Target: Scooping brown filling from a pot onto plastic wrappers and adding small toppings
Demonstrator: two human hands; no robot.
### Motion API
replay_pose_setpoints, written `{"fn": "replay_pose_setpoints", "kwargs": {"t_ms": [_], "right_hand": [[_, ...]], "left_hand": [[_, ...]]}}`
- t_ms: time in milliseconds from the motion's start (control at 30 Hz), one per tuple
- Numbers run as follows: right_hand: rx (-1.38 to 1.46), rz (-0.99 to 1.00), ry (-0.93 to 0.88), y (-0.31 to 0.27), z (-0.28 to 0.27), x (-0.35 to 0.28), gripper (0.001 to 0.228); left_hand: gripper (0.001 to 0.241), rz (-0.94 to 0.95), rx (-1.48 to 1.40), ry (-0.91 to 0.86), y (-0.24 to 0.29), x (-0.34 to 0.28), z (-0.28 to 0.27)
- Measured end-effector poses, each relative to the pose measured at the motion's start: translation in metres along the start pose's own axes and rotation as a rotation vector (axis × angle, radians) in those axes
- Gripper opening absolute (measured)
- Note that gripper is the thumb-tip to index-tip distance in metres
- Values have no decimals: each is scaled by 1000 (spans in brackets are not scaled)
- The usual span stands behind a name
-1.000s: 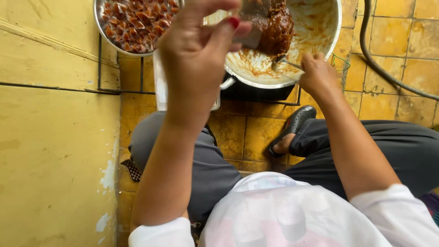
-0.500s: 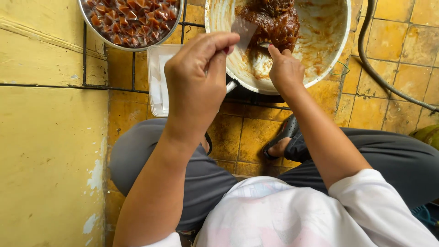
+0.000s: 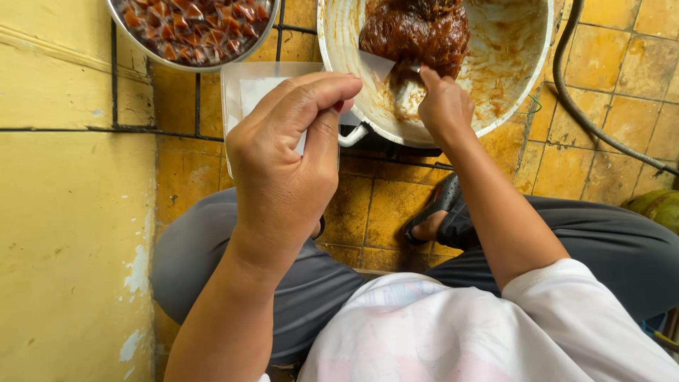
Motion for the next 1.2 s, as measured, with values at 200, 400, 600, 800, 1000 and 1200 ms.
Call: {"fn": "replay_pose_setpoints", "kwargs": {"t_ms": [200, 400, 600, 800, 1000, 1200], "right_hand": [[164, 94, -25, 2, 15, 3, 80], [140, 111, -90, -11, -9, 1, 71], [-28, -33, -65, 9, 9, 0, 77], [136, 84, -61, 1, 0, -4, 77], [289, 203, -169, -11, -20, -12, 74], [243, 136, -157, -2, -9, -7, 72]], "left_hand": [[20, 10, 4, 0, -1, -1, 3], [22, 17, -5, 4, -5, 2, 7], [23, 18, -15, -1, -8, 2, 9], [21, 22, 1, -7, -6, -1, 9], [21, 39, 2, 3, -7, 1, 6], [21, 33, -2, 1, -8, 0, 7]]}}
Point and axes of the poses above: each hand's wrist, its own x-axis towards the middle knuckle, its own z-axis out of the palm, y = z × x, the point moved 3 cm from there along x, towards the middle knuckle, and after that the axes turned 9 degrees about -z, right-handed, at the moved point
